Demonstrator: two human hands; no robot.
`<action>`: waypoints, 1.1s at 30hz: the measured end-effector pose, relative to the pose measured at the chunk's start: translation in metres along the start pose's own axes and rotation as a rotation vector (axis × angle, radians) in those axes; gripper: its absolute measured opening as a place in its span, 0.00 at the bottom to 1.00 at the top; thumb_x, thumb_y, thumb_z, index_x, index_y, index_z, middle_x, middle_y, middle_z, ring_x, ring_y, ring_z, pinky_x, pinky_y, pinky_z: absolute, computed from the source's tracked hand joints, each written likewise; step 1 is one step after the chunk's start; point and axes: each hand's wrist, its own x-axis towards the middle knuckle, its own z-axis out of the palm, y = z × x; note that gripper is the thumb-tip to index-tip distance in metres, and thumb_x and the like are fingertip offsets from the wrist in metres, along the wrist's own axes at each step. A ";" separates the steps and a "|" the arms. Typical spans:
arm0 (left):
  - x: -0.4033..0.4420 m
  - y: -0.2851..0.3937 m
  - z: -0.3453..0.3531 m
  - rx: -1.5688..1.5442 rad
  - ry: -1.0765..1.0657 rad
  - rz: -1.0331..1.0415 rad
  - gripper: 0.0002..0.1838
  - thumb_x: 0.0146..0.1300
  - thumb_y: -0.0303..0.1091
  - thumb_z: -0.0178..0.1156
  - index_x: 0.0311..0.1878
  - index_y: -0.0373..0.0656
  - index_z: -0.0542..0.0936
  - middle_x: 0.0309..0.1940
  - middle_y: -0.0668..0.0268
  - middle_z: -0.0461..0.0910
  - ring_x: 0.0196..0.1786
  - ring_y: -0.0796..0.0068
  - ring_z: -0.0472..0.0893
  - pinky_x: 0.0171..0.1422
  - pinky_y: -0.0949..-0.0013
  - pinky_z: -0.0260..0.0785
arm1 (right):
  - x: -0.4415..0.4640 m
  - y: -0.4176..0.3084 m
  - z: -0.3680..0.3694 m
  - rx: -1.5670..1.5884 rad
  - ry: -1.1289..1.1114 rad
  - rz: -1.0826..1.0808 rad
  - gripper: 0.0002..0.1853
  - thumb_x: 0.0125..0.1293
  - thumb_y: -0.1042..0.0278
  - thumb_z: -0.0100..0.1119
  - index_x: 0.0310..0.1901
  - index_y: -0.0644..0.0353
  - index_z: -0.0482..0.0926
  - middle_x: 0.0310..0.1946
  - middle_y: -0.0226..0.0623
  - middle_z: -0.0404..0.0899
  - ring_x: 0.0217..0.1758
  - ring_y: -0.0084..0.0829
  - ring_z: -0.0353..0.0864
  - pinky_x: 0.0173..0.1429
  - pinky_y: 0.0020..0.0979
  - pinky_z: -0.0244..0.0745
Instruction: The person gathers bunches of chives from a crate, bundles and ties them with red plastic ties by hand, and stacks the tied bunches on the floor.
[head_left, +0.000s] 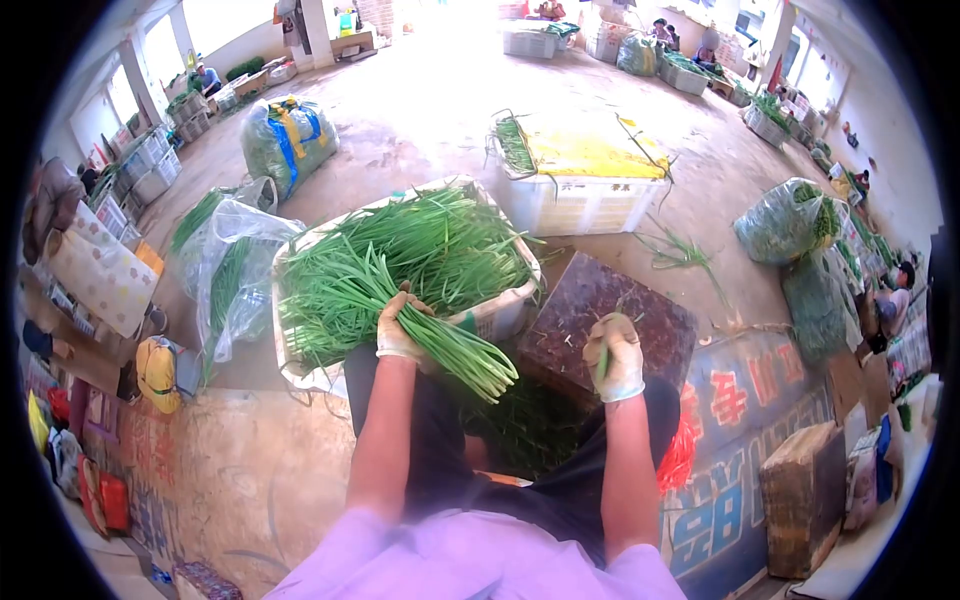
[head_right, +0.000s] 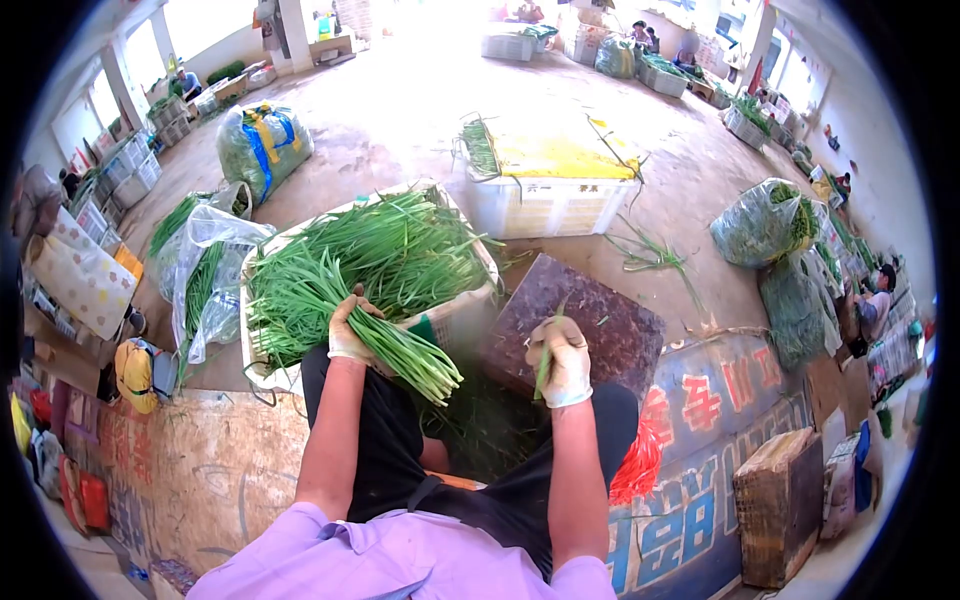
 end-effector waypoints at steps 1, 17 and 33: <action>0.004 0.002 -0.004 0.034 -0.017 0.029 0.20 0.63 0.33 0.62 0.57 0.40 0.75 0.28 0.66 0.78 0.30 0.65 0.79 0.38 0.61 0.75 | -0.001 -0.002 -0.001 -0.330 0.026 0.098 0.09 0.66 0.73 0.64 0.47 0.58 0.81 0.37 0.40 0.85 0.31 0.33 0.84 0.37 0.31 0.80; -0.004 -0.006 0.041 0.167 0.390 0.127 0.10 0.59 0.34 0.68 0.41 0.46 0.79 0.35 0.63 0.81 0.36 0.61 0.80 0.44 0.51 0.76 | -0.003 0.105 0.096 -1.741 -0.297 -0.691 0.06 0.56 0.65 0.69 0.35 0.52 0.83 0.30 0.35 0.78 0.34 0.40 0.82 0.38 0.40 0.79; 0.016 0.018 0.021 0.068 0.522 0.078 0.18 0.63 0.38 0.64 0.55 0.46 0.77 0.57 0.59 0.79 0.58 0.54 0.78 0.68 0.42 0.66 | -0.016 0.081 0.088 -0.580 -0.118 -0.161 0.05 0.65 0.83 0.62 0.41 0.65 0.82 0.36 0.31 0.84 0.32 0.18 0.78 0.36 0.23 0.74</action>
